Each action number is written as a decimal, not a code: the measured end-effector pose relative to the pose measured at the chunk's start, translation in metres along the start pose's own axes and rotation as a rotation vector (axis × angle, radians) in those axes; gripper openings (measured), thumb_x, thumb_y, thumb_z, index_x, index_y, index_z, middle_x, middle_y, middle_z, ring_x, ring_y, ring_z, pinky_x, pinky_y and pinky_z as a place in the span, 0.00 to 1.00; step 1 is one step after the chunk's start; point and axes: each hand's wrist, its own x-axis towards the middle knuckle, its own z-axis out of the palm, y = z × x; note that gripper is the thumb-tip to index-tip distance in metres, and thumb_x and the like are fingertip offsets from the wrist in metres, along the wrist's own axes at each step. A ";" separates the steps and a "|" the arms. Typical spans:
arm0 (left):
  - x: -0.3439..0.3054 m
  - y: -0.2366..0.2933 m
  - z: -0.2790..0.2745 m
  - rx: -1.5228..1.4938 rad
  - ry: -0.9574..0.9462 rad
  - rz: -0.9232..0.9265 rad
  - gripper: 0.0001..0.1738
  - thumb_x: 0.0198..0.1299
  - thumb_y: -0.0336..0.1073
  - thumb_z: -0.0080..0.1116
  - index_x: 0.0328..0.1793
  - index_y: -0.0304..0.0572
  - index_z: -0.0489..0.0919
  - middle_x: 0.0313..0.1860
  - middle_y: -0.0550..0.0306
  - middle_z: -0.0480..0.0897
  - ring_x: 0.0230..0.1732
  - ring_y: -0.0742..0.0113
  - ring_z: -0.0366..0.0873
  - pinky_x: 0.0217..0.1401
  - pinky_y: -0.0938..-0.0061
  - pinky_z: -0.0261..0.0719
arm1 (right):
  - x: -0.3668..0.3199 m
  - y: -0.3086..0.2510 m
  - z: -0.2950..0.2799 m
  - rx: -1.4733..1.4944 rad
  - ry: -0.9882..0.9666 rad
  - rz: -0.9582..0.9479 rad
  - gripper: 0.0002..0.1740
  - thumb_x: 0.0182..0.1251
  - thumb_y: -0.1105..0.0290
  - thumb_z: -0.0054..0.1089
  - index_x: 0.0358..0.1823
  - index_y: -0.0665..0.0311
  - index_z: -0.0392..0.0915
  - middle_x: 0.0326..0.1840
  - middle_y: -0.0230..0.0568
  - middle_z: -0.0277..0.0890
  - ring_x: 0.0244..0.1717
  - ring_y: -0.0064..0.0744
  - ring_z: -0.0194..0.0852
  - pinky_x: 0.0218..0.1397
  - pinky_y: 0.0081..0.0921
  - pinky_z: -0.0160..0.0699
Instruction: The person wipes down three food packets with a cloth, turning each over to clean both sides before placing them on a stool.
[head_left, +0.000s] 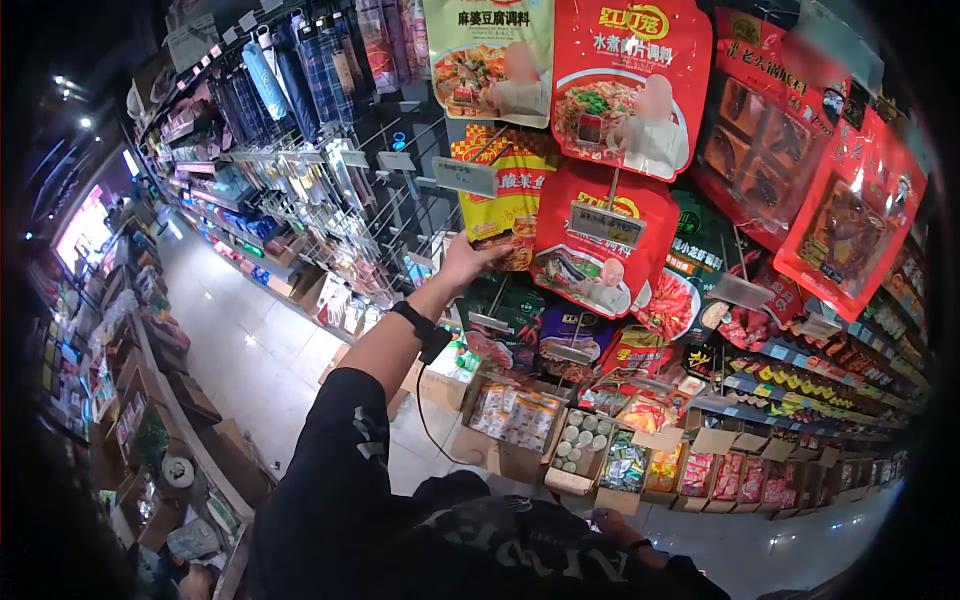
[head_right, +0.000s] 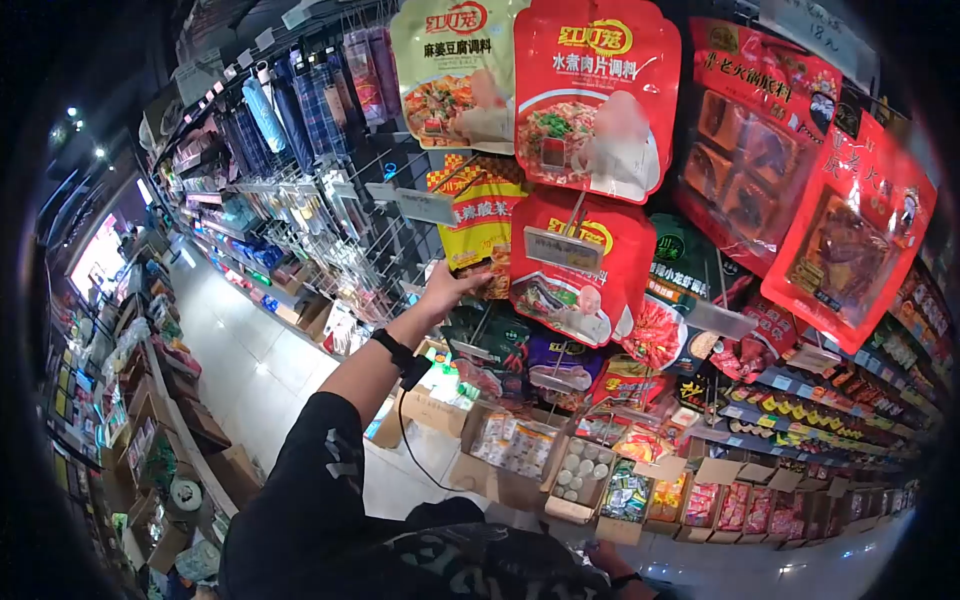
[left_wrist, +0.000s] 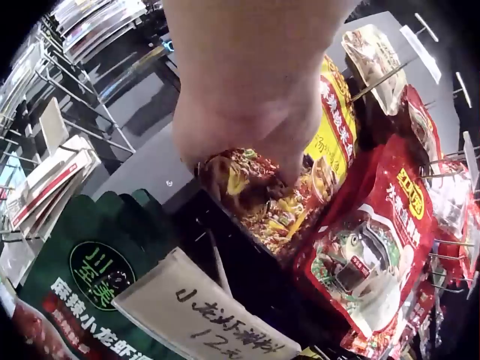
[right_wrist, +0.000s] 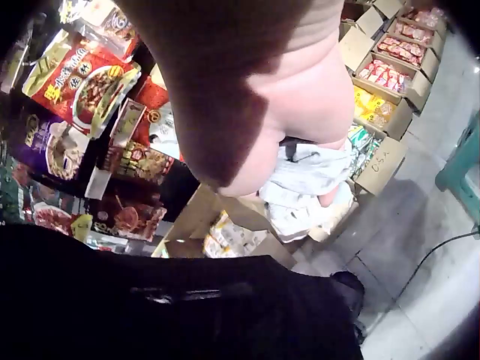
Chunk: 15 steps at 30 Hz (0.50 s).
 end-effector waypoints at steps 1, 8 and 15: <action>0.002 -0.005 -0.001 -0.008 -0.002 0.060 0.26 0.58 0.35 0.76 0.61 0.35 0.79 0.53 0.55 0.87 0.51 0.70 0.85 0.53 0.70 0.84 | 0.002 0.023 0.011 -0.070 -0.033 -0.179 0.14 0.62 0.61 0.63 0.40 0.63 0.86 0.35 0.50 0.86 0.40 0.45 0.86 0.46 0.41 0.82; -0.016 0.015 -0.057 0.089 -0.134 0.040 0.24 0.60 0.34 0.73 0.60 0.32 0.81 0.52 0.55 0.87 0.50 0.71 0.84 0.57 0.73 0.81 | 0.015 -0.016 -0.006 0.098 0.114 0.310 0.15 0.62 0.62 0.63 0.41 0.67 0.84 0.38 0.54 0.85 0.43 0.50 0.85 0.48 0.44 0.81; -0.056 0.070 -0.118 -0.150 -0.419 -0.104 0.26 0.61 0.32 0.72 0.64 0.32 0.79 0.55 0.55 0.86 0.53 0.72 0.83 0.60 0.74 0.80 | 0.042 -0.096 -0.012 0.164 0.060 0.403 0.16 0.62 0.59 0.62 0.40 0.65 0.86 0.38 0.53 0.87 0.41 0.47 0.87 0.46 0.40 0.83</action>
